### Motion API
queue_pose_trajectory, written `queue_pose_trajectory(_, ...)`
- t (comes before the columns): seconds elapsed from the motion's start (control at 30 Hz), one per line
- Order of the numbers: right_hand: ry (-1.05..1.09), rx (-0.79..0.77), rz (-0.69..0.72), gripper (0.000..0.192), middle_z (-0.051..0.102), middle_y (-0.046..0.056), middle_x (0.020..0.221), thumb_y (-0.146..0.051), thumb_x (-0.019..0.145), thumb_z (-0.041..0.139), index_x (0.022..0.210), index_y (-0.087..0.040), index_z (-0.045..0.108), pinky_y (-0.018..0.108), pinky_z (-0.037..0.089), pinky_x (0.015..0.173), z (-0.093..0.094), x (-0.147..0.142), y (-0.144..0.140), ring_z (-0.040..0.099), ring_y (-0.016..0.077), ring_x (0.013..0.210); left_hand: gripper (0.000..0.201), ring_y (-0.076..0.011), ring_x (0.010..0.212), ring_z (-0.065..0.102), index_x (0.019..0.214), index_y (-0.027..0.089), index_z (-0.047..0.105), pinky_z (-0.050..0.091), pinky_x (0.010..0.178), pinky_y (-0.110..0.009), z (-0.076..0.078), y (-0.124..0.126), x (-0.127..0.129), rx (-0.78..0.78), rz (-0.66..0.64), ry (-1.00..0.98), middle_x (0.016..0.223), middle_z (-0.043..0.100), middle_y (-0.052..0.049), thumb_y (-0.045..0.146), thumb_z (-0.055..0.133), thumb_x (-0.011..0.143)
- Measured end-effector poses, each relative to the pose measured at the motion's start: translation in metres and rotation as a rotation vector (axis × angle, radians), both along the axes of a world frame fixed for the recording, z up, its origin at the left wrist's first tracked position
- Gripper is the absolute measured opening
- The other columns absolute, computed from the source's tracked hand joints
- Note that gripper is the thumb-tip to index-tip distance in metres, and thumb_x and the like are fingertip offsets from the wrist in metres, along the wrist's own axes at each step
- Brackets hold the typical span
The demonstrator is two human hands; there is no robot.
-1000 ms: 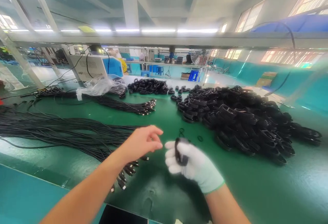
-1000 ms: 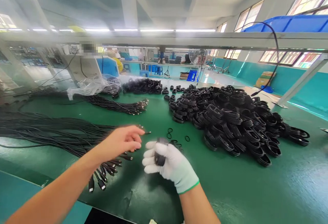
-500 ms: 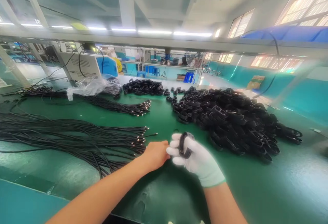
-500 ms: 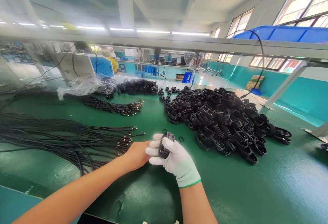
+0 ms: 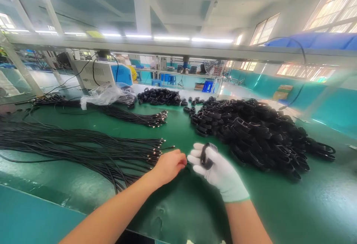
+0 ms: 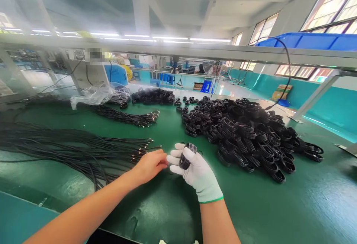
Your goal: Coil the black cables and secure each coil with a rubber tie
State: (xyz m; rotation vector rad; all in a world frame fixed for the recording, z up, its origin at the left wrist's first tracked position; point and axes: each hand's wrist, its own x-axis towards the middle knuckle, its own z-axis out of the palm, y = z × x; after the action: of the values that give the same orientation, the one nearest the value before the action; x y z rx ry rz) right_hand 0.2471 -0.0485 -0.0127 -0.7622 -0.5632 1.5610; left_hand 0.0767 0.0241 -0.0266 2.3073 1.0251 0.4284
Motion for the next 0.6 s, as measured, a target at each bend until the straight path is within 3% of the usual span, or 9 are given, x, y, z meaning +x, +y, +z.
queue_pose_trajectory(0.1, -0.033, -0.001, 0.018, 0.041, 0.066, 0.009, 0.091, -0.038, 0.072, 0.071, 0.104, -0.016, 0.057, 0.032, 0.052, 0.062, -0.002, 0.001, 0.0, 0.066, 0.0269, 0.089, 0.006, -0.021, 0.086, 0.056, 0.074, 0.022, 0.061, 0.038, 0.074, -0.027, -0.007, 0.0, 0.014, -0.079, 0.015, -0.045, 0.083, 0.06, -0.001, 0.017, 0.059, 0.071)
queue_pose_trajectory(0.17, -0.077, -0.008, -0.01, 0.043, 0.066, 0.007, 0.087, -0.038, 0.07, 0.072, 0.103, -0.016, 0.056, 0.03, 0.052, 0.057, -0.004, -0.002, 0.001, 0.066, 0.0237, 0.081, 0.004, -0.0217, 0.088, 0.054, 0.073, 0.02, 0.059, 0.037, 0.075, -0.028, -0.007, 0.002, 0.015, -0.134, 0.035, -0.117, 0.082, 0.058, -0.002, 0.017, 0.058, 0.07)
queue_pose_trajectory(0.3, -0.27, -0.021, -0.157, 0.044, 0.064, 0.003, 0.075, -0.031, 0.068, 0.074, 0.103, -0.015, 0.052, 0.021, 0.044, 0.042, -0.006, -0.016, 0.006, 0.058, 0.0119, 0.056, 0.009, -0.014, 0.07, 0.049, 0.073, 0.017, 0.054, 0.037, 0.064, -0.024, 0.004, 0.006, -0.001, -0.313, 0.045, -0.316, 0.072, 0.052, 0.0, 0.025, 0.052, 0.077)
queue_pose_trajectory(0.4, -0.329, -0.017, -0.172, 0.051, 0.064, 0.003, 0.07, -0.027, 0.061, 0.078, 0.102, -0.013, 0.051, 0.023, 0.044, 0.036, -0.01, -0.031, 0.012, 0.055, 0.0119, 0.047, 0.018, -0.0093, 0.055, 0.042, 0.074, 0.016, 0.049, 0.034, 0.053, -0.021, 0.008, -0.002, -0.013, -0.492, 0.044, -0.45, 0.063, 0.046, 0.003, 0.033, 0.046, 0.081)
queue_pose_trajectory(0.5, -0.351, -0.012, -0.186, 0.054, 0.06, -0.002, 0.056, -0.026, 0.055, 0.08, 0.098, -0.013, 0.051, 0.021, 0.037, 0.029, -0.016, -0.047, 0.017, 0.048, 0.0105, 0.035, 0.019, -0.0076, 0.053, 0.042, 0.075, 0.015, 0.048, 0.035, 0.051, -0.02, 0.002, -0.012, -0.015, -0.622, 0.071, -0.56, 0.064, 0.047, 0.002, 0.033, 0.048, 0.08)
queue_pose_trajectory(0.6, -0.325, -0.011, -0.191, 0.045, 0.051, -0.007, 0.048, -0.031, 0.061, 0.075, 0.095, -0.014, 0.05, 0.017, 0.03, 0.028, -0.021, -0.058, 0.014, 0.041, 0.0068, 0.031, 0.018, -0.0067, 0.051, 0.043, 0.074, 0.014, 0.048, 0.033, 0.048, -0.018, -0.006, -0.022, -0.016, -0.711, 0.132, -0.635, 0.061, 0.047, 0.003, 0.031, 0.052, 0.079)
